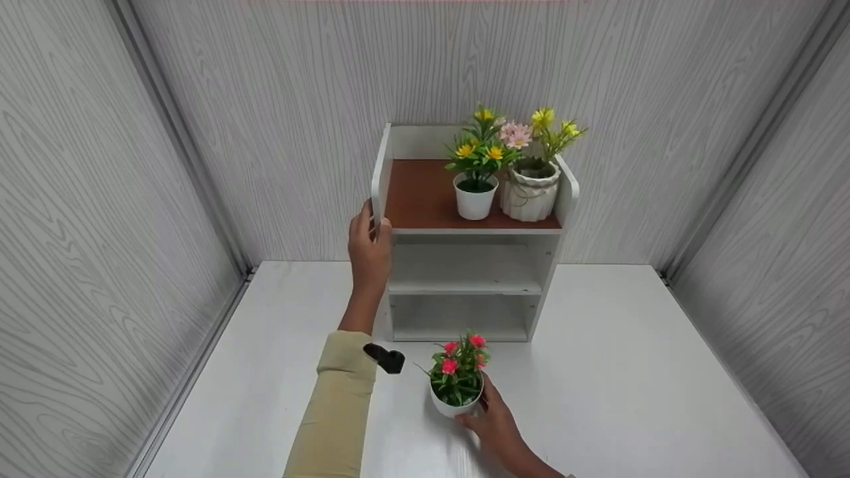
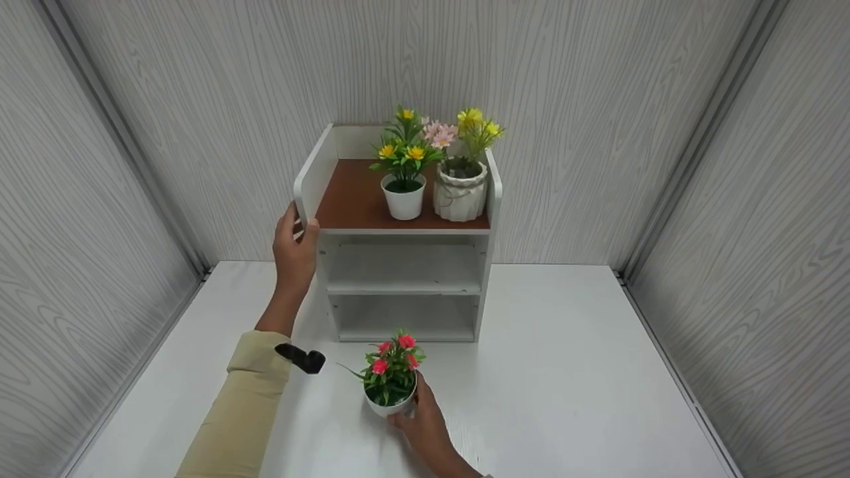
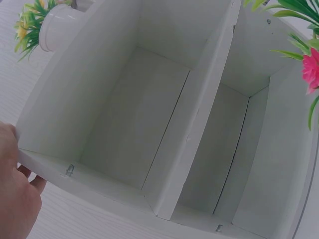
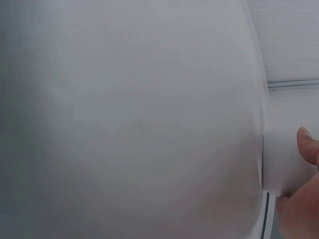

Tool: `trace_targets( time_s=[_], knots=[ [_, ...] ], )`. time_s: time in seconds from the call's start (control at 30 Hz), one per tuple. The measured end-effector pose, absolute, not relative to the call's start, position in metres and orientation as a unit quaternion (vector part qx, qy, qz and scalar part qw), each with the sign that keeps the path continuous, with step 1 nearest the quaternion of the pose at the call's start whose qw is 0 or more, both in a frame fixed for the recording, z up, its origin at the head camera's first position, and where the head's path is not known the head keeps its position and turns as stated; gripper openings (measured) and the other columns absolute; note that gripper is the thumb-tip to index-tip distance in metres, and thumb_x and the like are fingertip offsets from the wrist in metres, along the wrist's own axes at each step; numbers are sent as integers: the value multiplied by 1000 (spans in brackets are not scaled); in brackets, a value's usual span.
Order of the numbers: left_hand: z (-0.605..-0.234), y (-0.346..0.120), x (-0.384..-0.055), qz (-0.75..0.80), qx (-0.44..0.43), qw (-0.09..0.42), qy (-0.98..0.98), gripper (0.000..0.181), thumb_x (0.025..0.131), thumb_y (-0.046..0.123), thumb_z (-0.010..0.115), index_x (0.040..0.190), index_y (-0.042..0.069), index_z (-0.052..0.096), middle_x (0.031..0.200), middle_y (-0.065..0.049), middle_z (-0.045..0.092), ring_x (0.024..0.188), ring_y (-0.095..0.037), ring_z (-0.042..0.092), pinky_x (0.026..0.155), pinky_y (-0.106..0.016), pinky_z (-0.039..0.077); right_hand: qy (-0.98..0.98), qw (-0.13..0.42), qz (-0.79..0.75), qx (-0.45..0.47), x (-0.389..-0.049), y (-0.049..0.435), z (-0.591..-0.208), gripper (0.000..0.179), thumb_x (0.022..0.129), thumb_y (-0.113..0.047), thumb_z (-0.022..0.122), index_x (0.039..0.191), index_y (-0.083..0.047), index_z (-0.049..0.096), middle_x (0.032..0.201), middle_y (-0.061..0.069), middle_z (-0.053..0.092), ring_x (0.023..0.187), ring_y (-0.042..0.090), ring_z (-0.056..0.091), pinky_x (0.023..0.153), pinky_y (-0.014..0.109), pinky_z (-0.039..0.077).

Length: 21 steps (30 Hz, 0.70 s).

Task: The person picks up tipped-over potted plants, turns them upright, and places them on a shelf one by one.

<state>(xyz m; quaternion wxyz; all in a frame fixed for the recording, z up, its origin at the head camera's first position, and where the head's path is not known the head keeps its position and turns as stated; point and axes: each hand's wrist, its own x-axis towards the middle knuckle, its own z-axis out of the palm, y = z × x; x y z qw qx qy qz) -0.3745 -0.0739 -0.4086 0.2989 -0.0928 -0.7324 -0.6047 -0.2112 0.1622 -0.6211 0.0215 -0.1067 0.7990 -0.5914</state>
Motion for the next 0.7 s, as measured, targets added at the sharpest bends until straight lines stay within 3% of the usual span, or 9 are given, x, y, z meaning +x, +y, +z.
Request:
trace_targets(
  time_s=[0.43,0.7],
  knots=[
    [-409,-77,-373,-610,-95,301,-727,55,107,29,47,157,11,34,143,-9,47,137,-21,48,113,-39,43,779,53,-620,-73,-211,162,-621,116,84,-32,82,161,1,1,165,27,12,151,44,20,119,55,29],
    [-409,-74,-375,-615,-104,302,-721,56,107,28,48,157,9,34,143,-10,47,137,-22,49,112,-40,44,771,52,-631,-66,-213,162,-621,117,83,-28,84,160,1,1,165,28,9,151,45,16,119,56,27]
  ],
)
